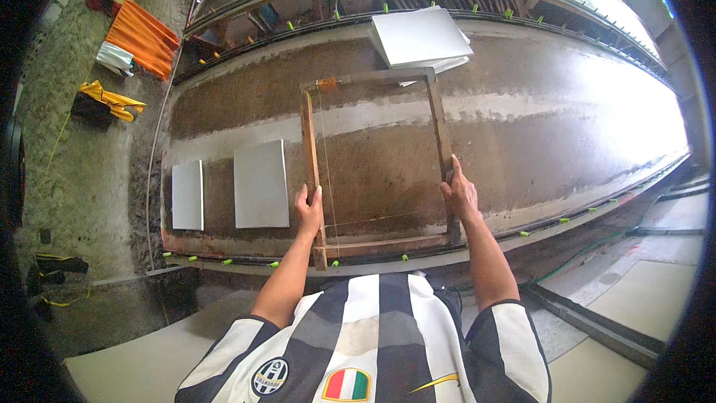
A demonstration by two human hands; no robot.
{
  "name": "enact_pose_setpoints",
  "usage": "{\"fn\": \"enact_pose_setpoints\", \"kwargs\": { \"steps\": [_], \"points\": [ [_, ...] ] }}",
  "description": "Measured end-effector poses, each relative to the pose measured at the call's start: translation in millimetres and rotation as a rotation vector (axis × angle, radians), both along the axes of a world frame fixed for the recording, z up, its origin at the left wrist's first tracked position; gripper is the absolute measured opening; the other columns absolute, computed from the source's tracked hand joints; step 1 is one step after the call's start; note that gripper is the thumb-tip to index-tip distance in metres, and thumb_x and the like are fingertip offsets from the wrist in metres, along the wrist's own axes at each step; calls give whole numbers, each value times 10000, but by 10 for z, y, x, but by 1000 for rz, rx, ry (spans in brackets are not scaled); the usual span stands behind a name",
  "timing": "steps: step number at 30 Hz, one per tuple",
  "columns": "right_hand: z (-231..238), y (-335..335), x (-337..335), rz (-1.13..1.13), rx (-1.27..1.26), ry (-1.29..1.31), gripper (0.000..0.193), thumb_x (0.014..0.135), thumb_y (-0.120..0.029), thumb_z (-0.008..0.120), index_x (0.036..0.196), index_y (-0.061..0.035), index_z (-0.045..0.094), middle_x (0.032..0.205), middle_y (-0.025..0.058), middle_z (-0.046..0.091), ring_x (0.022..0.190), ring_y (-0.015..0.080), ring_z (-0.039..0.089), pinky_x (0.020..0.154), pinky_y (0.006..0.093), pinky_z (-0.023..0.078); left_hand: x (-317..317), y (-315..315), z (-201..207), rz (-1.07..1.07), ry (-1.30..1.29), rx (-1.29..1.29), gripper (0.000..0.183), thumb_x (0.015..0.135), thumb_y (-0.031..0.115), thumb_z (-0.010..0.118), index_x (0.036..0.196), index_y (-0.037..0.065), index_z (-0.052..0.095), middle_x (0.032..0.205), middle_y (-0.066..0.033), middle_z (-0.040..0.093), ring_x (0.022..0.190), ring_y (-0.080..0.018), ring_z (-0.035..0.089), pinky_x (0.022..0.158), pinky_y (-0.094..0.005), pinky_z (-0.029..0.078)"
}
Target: The person picks up white rectangular tiles from a stack and places them one by one into a wooden frame on a conveyor belt. The person aligns each tile within the frame and smooths it down with their hands before moving to the next tile.
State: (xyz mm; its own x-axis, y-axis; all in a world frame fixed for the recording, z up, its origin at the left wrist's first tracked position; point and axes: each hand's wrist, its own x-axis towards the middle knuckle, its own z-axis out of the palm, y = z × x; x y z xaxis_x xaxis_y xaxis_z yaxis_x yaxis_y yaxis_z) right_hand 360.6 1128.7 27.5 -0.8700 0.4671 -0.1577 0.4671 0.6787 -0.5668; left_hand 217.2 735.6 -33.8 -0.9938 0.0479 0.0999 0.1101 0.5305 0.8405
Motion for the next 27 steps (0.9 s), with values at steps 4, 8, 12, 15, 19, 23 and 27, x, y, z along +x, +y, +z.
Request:
{"fn": "enact_pose_setpoints", "kwargs": {
  "steps": [4, 8, 12, 15, 19, 23, 27],
  "points": [
    [65, 2, -30, -22, -27, -36, 820, 870, -258, 632, 1567, -168, 211, 1104, 315, 659, 981, 519, 632, 858, 543, 501, -2, -32, -84, -24, -26, -20, 617, 866, 264, 759, 1315, -113, 564, 1094, -256, 609, 1001, -393, 622, 864, -457, 507],
    [96, 50, -29, -41, -72, 10, 683, 919, -324, 637, 1505, -121, 350, 1153, 263, 661, 1022, 469, 645, 885, 488, 513, 28, -20, -70, -18, 65, -35, 581, 863, 205, 741, 1318, -109, 562, 1071, -237, 604, 979, -378, 625, 838, -449, 510],
    [-159, 443, -466, -171, -147, 297, 539, 975, -399, 605, 1367, -37, 534, 1250, 241, 629, 1156, 394, 614, 967, 439, 479, 29, -48, 6, -38, 21, -65, 550, 856, 182, 739, 1296, -103, 574, 1012, -201, 593, 915, -359, 615, 785, -458, 499],
    [-400, 924, -1220, -415, -593, 406, 615, 1032, -553, 431, 1314, -30, 589, 1169, 155, 678, 1095, 286, 632, 956, 422, 474, 40, 49, 285, -55, 70, -129, 454, 854, 165, 731, 1234, -55, 614, 952, -167, 572, 859, -341, 598, 733, -451, 479],
    [-259, 1278, -2358, -583, -1105, 272, 834, 989, -731, 306, 1351, -24, 559, 1173, 139, 676, 1049, 275, 629, 952, 441, 464, 71, -6, 217, -41, 35, -72, 400, 854, 164, 722, 1192, -30, 629, 927, -155, 559, 835, -327, 586, 713, -434, 476],
    [-507, 1684, -2964, -676, -1306, 70, 878, 963, -781, 263, 1403, -71, 533, 1290, 145, 630, 1130, 285, 602, 931, 467, 478, 53, 126, 476, -25, 0, -69, 395, 842, 158, 721, 1184, -21, 636, 918, -160, 558, 839, -328, 587, 723, -434, 482],
    [-613, 1704, -3268, -663, -1261, 117, 1029, 817, -936, 295, 1317, -86, 588, 1123, 129, 703, 1010, 267, 656, 856, 459, 524, 78, 37, 248, -4, 156, -129, 356, 831, 156, 725, 1124, -25, 636, 919, -169, 565, 841, -346, 594, 729, -438, 486]
  ]
}}
